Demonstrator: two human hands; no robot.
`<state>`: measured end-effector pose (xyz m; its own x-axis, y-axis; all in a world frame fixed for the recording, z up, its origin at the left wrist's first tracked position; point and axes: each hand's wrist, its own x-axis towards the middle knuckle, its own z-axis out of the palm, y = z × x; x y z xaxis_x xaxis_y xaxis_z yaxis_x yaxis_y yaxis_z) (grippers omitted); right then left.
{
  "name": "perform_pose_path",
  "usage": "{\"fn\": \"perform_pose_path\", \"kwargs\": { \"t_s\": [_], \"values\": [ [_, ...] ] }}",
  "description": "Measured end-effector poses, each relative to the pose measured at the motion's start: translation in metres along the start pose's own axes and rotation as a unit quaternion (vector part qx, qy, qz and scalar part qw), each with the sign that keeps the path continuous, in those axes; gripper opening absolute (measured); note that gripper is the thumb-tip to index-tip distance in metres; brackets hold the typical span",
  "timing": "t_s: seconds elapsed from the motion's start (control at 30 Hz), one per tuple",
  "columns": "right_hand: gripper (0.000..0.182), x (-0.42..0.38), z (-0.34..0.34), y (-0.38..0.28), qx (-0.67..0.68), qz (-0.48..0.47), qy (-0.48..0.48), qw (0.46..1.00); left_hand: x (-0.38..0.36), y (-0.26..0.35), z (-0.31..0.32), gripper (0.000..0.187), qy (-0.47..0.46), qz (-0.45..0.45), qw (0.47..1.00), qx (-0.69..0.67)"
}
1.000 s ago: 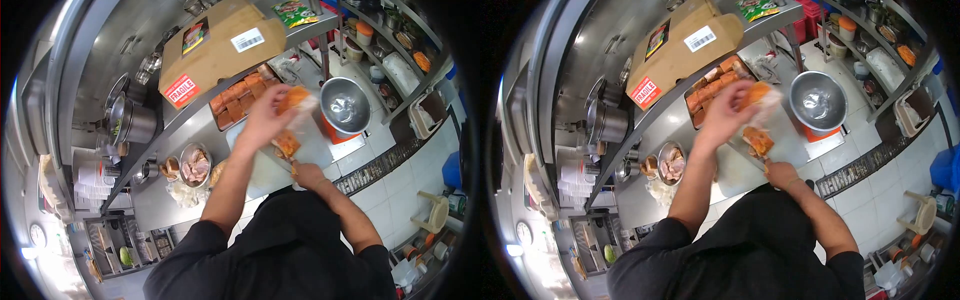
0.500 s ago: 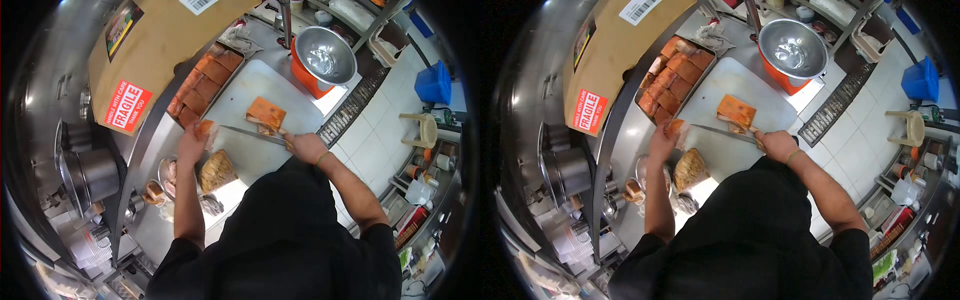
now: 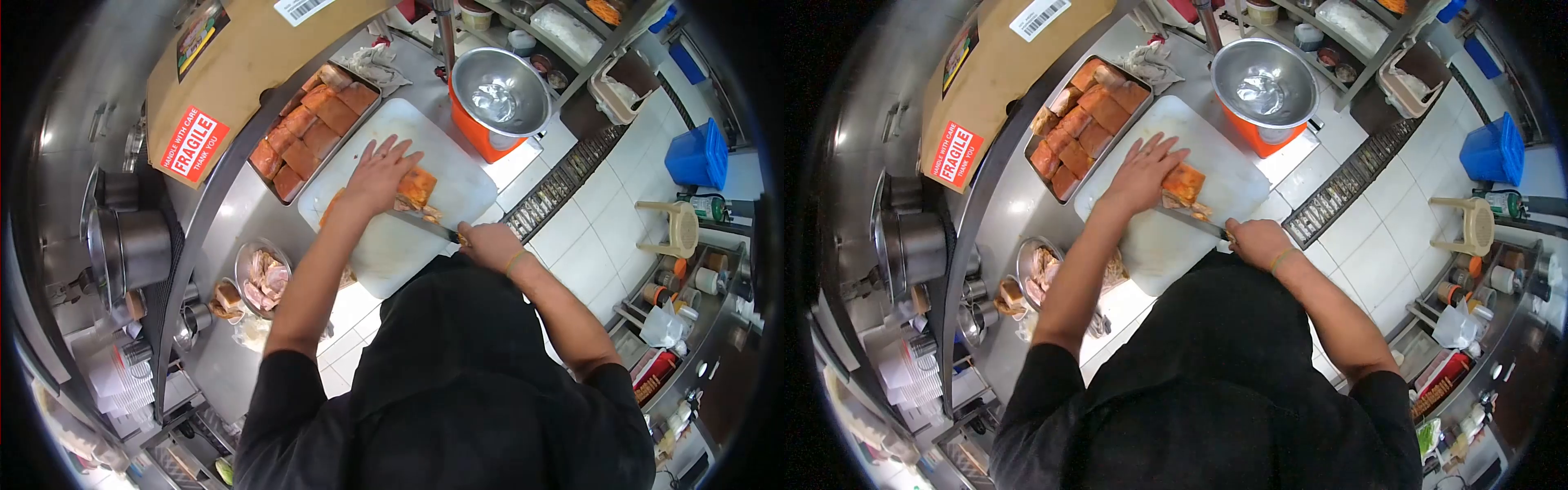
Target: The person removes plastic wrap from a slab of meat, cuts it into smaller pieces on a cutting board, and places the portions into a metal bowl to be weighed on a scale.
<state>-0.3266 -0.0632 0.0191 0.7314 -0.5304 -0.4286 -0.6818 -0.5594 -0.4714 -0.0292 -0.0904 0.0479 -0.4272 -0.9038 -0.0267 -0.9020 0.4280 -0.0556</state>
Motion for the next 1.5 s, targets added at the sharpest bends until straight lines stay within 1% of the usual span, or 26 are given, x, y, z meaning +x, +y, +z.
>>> {"fn": "perform_pose_path", "kwargs": {
  "t_s": [0.03, 0.1, 0.2, 0.23, 0.33, 0.37, 0.47, 0.57, 0.67, 0.77, 0.8, 0.87, 0.97, 1.07, 1.1, 1.2, 1.3, 1.4, 1.5],
  "values": [
    [0.036, 0.001, -0.002, -0.001, 0.003, -0.007, 0.002, 1.0, 0.012, -0.005, 0.002, 0.071, -0.073, -0.007, 0.997, -0.04],
    [0.038, 0.005, -0.001, 0.002, 0.008, -0.009, 0.009, 1.0, 0.035, -0.017, 0.005, 0.067, -0.214, -0.019, 0.97, -0.115],
    [0.04, 0.008, -0.004, 0.006, 0.025, -0.003, 0.003, 1.0, 0.034, -0.037, 0.006, 0.06, -0.135, -0.038, 0.978, -0.155],
    [0.04, 0.008, -0.005, 0.008, 0.03, 0.001, -0.002, 1.0, 0.033, -0.045, 0.002, 0.066, -0.132, -0.081, 0.973, -0.169],
    [0.04, 0.005, -0.007, 0.014, 0.042, -0.003, 0.013, 0.999, 0.027, -0.062, -0.001, 0.071, -0.069, -0.222, 0.946, -0.228],
    [0.039, 0.004, -0.007, 0.017, 0.043, -0.006, 0.022, 0.999, 0.025, -0.079, 0.014, 0.077, -0.054, -0.222, 0.931, -0.285],
    [0.036, 0.002, -0.01, 0.02, 0.032, -0.012, 0.044, 0.998, 0.023, -0.085, 0.013, 0.083, -0.105, -0.328, 0.9, -0.269],
    [0.033, -0.005, -0.021, 0.018, 0.017, 0.002, 0.063, 0.998, 0.017, -0.088, 0.022, 0.091, -0.1, -0.344, 0.894, -0.267],
    [0.031, -0.013, -0.023, 0.018, 0.008, 0.011, 0.086, 0.996, 0.021, -0.052, -0.004, 0.087, -0.027, -0.392, 0.899, -0.194],
    [0.03, -0.018, -0.023, 0.021, -0.009, 0.008, 0.121, 0.993, 0.009, -0.035, 0.006, 0.07, 0.084, -0.447, 0.878, -0.147],
    [0.03, -0.02, -0.021, 0.023, -0.008, 0.01, 0.134, 0.991, 0.001, -0.025, 0.011, 0.065, 0.149, -0.445, 0.858, -0.208],
    [0.03, -0.023, -0.022, 0.024, -0.004, 0.021, 0.154, 0.988, -0.016, 0.0, 0.029, 0.053, 0.277, -0.428, 0.797, -0.324],
    [0.03, -0.039, -0.031, 0.022, 0.005, 0.049, 0.171, 0.984, -0.035, 0.042, 0.079, 0.05, 0.272, -0.421, 0.797, -0.337],
    [0.031, -0.049, -0.034, 0.027, 0.007, 0.074, 0.192, 0.979, -0.024, 0.061, 0.107, 0.053, 0.257, -0.406, 0.844, -0.24],
    [0.031, -0.05, -0.033, 0.029, 0.006, 0.081, 0.2, 0.976, -0.022, 0.063, 0.107, 0.055, 0.25, -0.39, 0.861, -0.21],
    [0.031, -0.049, -0.036, 0.033, 0.0, 0.105, 0.216, 0.971, -0.02, 0.072, 0.107, 0.057, 0.216, -0.382, 0.873, -0.214],
    [0.032, -0.046, -0.037, 0.037, -0.005, 0.101, 0.228, 0.968, -0.032, 0.086, 0.102, 0.059, 0.192, -0.332, 0.887, -0.257],
    [0.032, -0.043, -0.037, 0.035, -0.008, 0.069, 0.249, 0.966, -0.044, 0.104, 0.091, 0.057, 0.217, -0.328, 0.859, -0.327],
    [0.033, -0.037, -0.032, 0.036, -0.008, 0.037, 0.251, 0.967, -0.058, 0.102, 0.089, 0.055, 0.221, -0.354, 0.855, -0.308]
  ]
}}
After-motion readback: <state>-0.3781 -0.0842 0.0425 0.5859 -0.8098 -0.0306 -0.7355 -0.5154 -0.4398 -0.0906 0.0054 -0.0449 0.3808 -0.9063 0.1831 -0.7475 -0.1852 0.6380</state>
